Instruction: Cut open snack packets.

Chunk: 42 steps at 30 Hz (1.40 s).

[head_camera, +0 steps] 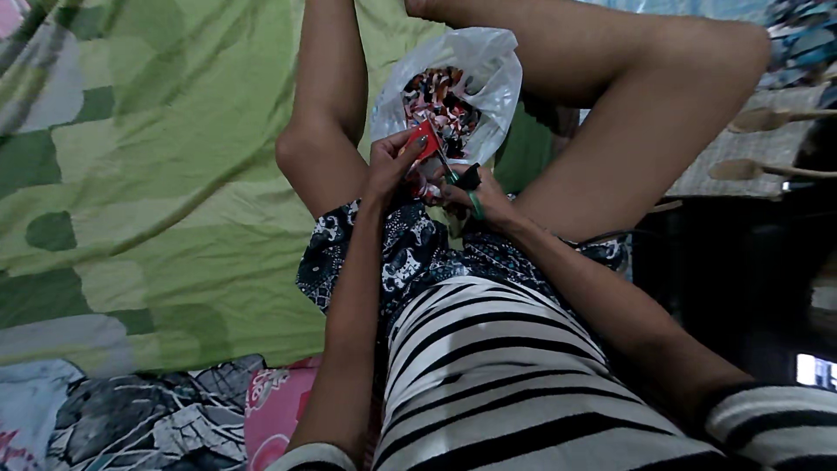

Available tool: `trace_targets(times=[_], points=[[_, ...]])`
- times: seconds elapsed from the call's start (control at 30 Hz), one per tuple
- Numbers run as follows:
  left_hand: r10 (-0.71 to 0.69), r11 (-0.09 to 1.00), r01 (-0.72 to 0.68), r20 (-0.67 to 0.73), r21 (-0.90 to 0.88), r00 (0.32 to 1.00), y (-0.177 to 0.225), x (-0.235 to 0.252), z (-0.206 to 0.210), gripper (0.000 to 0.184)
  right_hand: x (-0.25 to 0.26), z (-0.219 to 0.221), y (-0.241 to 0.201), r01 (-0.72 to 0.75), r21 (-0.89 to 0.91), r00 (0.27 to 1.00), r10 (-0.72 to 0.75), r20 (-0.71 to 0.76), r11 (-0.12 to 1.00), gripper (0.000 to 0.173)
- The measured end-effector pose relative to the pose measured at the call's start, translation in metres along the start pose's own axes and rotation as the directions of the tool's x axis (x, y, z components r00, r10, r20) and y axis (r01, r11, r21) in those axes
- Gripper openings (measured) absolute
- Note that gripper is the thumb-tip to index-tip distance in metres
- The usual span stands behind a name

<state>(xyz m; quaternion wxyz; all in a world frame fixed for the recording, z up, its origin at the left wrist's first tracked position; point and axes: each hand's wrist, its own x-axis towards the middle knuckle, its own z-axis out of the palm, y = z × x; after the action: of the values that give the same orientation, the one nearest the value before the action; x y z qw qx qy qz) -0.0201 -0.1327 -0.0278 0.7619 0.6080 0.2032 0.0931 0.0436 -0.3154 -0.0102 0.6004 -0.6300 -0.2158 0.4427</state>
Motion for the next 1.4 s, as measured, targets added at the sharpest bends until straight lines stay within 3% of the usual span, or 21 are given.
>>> trace_targets(times=[0.37, 0.53, 0.77, 1.1, 1.4], points=[[0.002, 1.000, -0.001, -0.032, 0.028, 0.999, 0.004, 0.000, 0.003, 0.016, -0.007, 0.004, -0.004, -0.109, -0.023, 0.994, 0.109, 0.002, 0.994, 0.017], [-0.017, 1.000, 0.017, -0.007, -0.013, 1.000, 0.008, 0.000, 0.004, 0.017, -0.012, 0.019, -0.003, -0.082, 0.023, 0.993, 0.083, -0.082, 0.996, 0.014], [-0.063, 0.998, 0.063, 0.022, -0.001, 0.998, 0.007, -0.002, 0.002, 0.017, 0.003, 0.034, -0.027, -0.201, 0.024, 0.945, 0.200, -0.259, 0.979, 0.018], [-0.050, 0.998, 0.049, 0.019, 0.036, 0.999, 0.009, -0.004, 0.002, 0.017, -0.004, 0.025, -0.020, -0.178, -0.072, 0.975, 0.165, -0.149, 0.981, 0.011], [-0.074, 0.997, 0.072, 0.052, 0.035, 0.996, 0.004, 0.000, -0.002, 0.016, 0.002, 0.012, -0.008, -0.194, -0.039, 0.978, 0.190, -0.089, 0.980, 0.013]])
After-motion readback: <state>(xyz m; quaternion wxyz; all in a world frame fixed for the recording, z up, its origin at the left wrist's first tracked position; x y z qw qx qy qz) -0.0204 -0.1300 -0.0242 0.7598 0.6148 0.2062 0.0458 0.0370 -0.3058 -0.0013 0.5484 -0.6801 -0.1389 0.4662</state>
